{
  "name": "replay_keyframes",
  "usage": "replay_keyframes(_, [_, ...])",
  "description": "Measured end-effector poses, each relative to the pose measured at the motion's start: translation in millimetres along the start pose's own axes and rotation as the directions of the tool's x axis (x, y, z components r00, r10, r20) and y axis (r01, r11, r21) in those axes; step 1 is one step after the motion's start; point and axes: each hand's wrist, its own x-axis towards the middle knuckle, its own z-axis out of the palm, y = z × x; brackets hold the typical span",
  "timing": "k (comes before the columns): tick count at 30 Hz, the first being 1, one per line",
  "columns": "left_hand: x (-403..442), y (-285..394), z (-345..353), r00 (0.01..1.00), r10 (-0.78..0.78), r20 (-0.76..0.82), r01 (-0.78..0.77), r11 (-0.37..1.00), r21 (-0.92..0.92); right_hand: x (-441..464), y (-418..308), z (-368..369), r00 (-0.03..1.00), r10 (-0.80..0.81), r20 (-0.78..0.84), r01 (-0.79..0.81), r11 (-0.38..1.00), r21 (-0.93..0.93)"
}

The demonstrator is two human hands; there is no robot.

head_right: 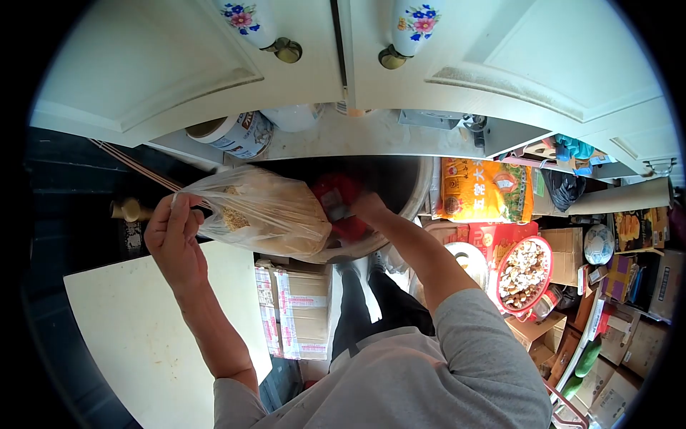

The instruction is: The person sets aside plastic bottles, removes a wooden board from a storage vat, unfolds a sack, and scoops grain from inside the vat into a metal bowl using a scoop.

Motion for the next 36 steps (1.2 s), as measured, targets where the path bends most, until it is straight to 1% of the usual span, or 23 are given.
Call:
replay_keyframes(1, [0,-6,4,1.000,-0.007,-0.014,0.007,1.000,-0.002,-3,4,0,1.000,0.001,0.011,-0.002,1.000,0.017])
replay_keyframes(2, [-1,-15,2,1.000,-0.018,0.021,0.019,0.999,-0.038,-10,6,-8,1.000,0.002,0.023,-0.003,0.999,0.033])
replay_keyframes(3, [-4,-24,6,0.999,-0.042,-0.005,0.042,0.998,-0.054,-16,9,-12,0.999,0.002,0.036,-0.004,0.999,0.050])
replay_keyframes(5, [-9,-44,7,0.991,-0.122,0.049,0.123,0.992,-0.023,-24,17,-5,1.000,-0.028,-0.001,0.028,0.996,0.090])
replay_keyframes(6, [-11,-55,11,0.988,-0.146,0.048,0.148,0.988,-0.043,-27,20,1,0.999,-0.044,-0.018,0.046,0.993,0.108])
replay_keyframes(8, [-11,-84,15,0.979,-0.196,0.052,0.201,0.974,-0.107,-33,26,18,0.992,-0.027,-0.126,0.045,0.989,0.142])
replay_keyframes(9, [-9,-98,17,0.982,-0.182,0.045,0.185,0.979,-0.089,-37,25,24,0.984,-0.021,-0.176,0.049,0.986,0.157])
replay_keyframes(10, [-7,-112,18,0.985,-0.168,0.037,0.170,0.983,-0.071,-41,23,29,0.984,0.016,-0.175,0.018,0.981,0.192])
replay_keyframes(11, [-6,-115,22,0.962,-0.271,0.035,0.272,0.942,-0.197,-44,21,33,0.983,0.051,-0.175,-0.010,0.974,0.224])
replay_keyframes(12, [-5,-132,25,0.946,-0.324,0.016,0.317,0.912,-0.261,-47,19,36,0.981,0.085,-0.173,-0.038,0.966,0.257])
replay_keyframes(14, [-1,-180,30,0.905,-0.425,-0.010,0.388,0.834,-0.392,-53,10,42,0.961,0.109,-0.255,-0.024,0.949,0.316])
replay_keyframes(15, [2,-186,34,0.899,-0.438,0.000,0.398,0.817,-0.418,-56,7,44,0.949,0.118,-0.292,-0.012,0.940,0.341])
replay_keyframes(18, [11,-206,52,0.880,-0.474,-0.009,0.395,0.743,-0.540,-59,-2,36,0.926,0.153,-0.346,-0.046,0.953,0.299])
replay_keyframes(19, [14,-219,60,0.874,-0.486,-0.018,0.383,0.711,-0.590,-54,2,52,0.936,0.180,-0.302,-0.093,0.955,0.281])
replay_keyframes(20, [17,-231,64,0.867,-0.497,-0.026,0.368,0.677,-0.638,-44,9,83,0.943,0.210,-0.260,-0.142,0.955,0.260])
replay_keyframes(21, [22,-243,64,0.889,-0.453,0.061,0.376,0.649,-0.661,-38,16,107,0.945,0.244,-0.218,-0.192,0.953,0.235])
replay_keyframes(22, [27,-253,64,0.905,-0.397,0.149,0.385,0.622,-0.682,-37,22,120,0.938,0.253,-0.237,-0.200,0.953,0.228])
replay_keyframes(25, [42,-281,69,0.915,-0.351,0.199,0.396,0.687,-0.610,-36,30,132,0.922,0.279,-0.267,-0.221,0.948,0.227])
replay_keyframes(28, [49,-330,72,0.965,-0.230,0.125,0.252,0.693,-0.676,-37,22,111,0.922,0.276,-0.273,-0.209,0.945,0.250])
replay_keyframes(31, [58,-337,54,0.930,-0.346,0.126,0.350,0.721,-0.598,-41,4,82,0.917,0.285,-0.278,-0.215,0.942,0.256])
replay_keyframes(33, [68,-353,54,0.916,-0.394,0.076,0.342,0.666,-0.663,-41,-1,67,0.915,0.315,-0.250,-0.260,0.938,0.230])
replay_keyframes(34, [74,-361,56,0.908,-0.417,0.053,0.334,0.638,-0.694,-43,-5,57,0.920,0.254,-0.299,-0.191,0.955,0.226])
replay_keyframes(36, [89,-363,62,0.854,-0.519,0.032,0.361,0.547,-0.755,-44,-17,35,0.910,0.131,-0.392,-0.048,0.976,0.214])
